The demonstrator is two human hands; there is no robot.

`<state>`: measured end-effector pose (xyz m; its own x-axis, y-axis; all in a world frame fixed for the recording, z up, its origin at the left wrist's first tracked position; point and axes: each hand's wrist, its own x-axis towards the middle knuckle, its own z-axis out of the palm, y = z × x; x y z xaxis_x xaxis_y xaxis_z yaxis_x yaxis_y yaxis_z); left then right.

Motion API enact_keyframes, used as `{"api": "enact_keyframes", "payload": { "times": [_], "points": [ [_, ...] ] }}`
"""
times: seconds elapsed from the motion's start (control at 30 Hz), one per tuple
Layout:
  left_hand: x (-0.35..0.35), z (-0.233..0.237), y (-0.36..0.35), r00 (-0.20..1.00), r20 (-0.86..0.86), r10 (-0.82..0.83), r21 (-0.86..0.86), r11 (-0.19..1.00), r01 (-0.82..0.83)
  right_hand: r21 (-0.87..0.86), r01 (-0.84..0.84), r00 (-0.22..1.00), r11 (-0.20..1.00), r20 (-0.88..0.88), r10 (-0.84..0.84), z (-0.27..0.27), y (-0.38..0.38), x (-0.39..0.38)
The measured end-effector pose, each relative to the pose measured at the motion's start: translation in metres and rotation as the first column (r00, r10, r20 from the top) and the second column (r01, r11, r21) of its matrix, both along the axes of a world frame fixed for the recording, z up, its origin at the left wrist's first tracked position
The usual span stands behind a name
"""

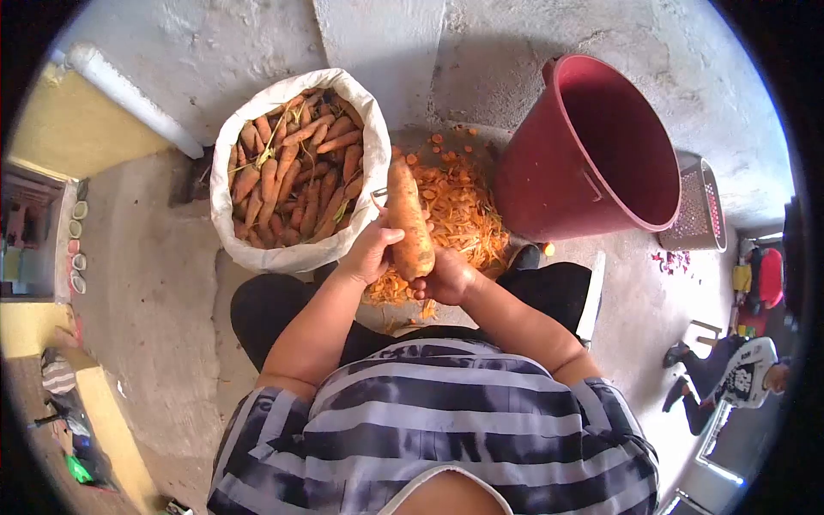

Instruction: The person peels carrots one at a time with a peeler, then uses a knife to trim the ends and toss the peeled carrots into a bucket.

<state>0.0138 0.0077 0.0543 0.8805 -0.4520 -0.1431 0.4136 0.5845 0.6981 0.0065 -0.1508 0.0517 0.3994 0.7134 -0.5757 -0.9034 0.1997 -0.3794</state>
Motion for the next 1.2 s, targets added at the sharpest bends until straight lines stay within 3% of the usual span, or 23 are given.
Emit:
{"api": "enact_keyframes", "payload": {
  "times": [0.03,0.17,0.27,0.33,0.37,0.4,0.47,0.5,0.57,0.67,0.7,0.83,0.93,1.03,1.2],
  "points": [
    [0.002,-0.004,0.0,0.999,0.013,-0.039,0.001,0.999,0.039,-0.084,0.003,1.0,0.996,-0.022,-0.005,0.006,0.0,0.001],
    [0.003,-0.008,0.002,0.998,-0.037,-0.06,-0.023,0.998,0.059,-0.111,0.069,0.996,0.991,-0.04,-0.074,0.004,-0.015,0.004],
    [0.001,-0.017,0.001,0.995,-0.09,0.034,0.0,0.999,-0.035,-0.272,0.188,0.973,0.944,0.18,-0.142,-0.013,-0.03,0.02],
    [0.002,-0.019,0.003,0.99,-0.122,0.07,0.054,0.996,-0.064,-0.519,0.417,0.852,0.746,0.509,-0.123,-0.017,-0.045,0.031],
    [0.003,-0.022,0.004,0.985,-0.143,0.097,0.063,0.994,-0.089,-0.592,0.536,0.739,0.602,0.673,0.005,-0.018,-0.052,0.039],
    [0.004,-0.027,0.005,0.98,-0.161,0.114,0.108,0.989,-0.097,-0.577,0.621,0.669,0.531,0.743,0.025,-0.019,-0.057,0.045],
    [0.007,-0.037,0.008,0.968,-0.197,0.153,0.2,0.973,-0.113,-0.517,0.677,0.603,0.524,0.797,0.006,-0.015,-0.074,0.051],
    [0.009,-0.037,0.009,0.961,-0.22,0.165,0.246,0.963,-0.109,-0.487,0.692,0.583,0.533,0.812,-0.016,-0.006,-0.077,0.052],
    [0.01,-0.037,0.005,0.944,-0.297,0.146,0.136,0.985,-0.109,-0.423,0.721,0.539,0.549,0.84,-0.061,0.009,-0.079,0.054],
    [0.009,-0.03,0.001,0.874,-0.466,0.141,0.029,0.989,-0.144,-0.176,0.787,0.539,0.592,0.663,-0.519,0.023,-0.077,0.056],
    [0.009,-0.029,-0.001,0.86,-0.494,0.131,-0.015,0.987,-0.159,-0.145,0.753,0.579,0.643,0.611,-0.54,0.027,-0.078,0.057],
    [0.009,-0.035,-0.002,0.842,-0.539,0.009,-0.171,0.978,-0.119,-0.092,0.688,0.639,0.719,0.547,-0.541,0.03,-0.065,0.054],
    [0.004,-0.018,-0.005,0.827,-0.552,-0.103,-0.27,0.961,-0.06,-0.029,0.499,0.706,0.866,0.593,-0.387,0.046,-0.044,0.043],
    [0.003,-0.018,-0.01,0.834,-0.549,-0.051,-0.214,0.973,-0.081,0.003,0.459,0.742,0.888,0.549,-0.385,0.044,-0.027,0.038],
    [0.0,-0.006,-0.008,0.859,-0.481,-0.174,-0.337,0.942,0.002,-0.034,0.395,0.726,0.918,0.625,-0.289,0.031,-0.015,0.037]
  ]
}}
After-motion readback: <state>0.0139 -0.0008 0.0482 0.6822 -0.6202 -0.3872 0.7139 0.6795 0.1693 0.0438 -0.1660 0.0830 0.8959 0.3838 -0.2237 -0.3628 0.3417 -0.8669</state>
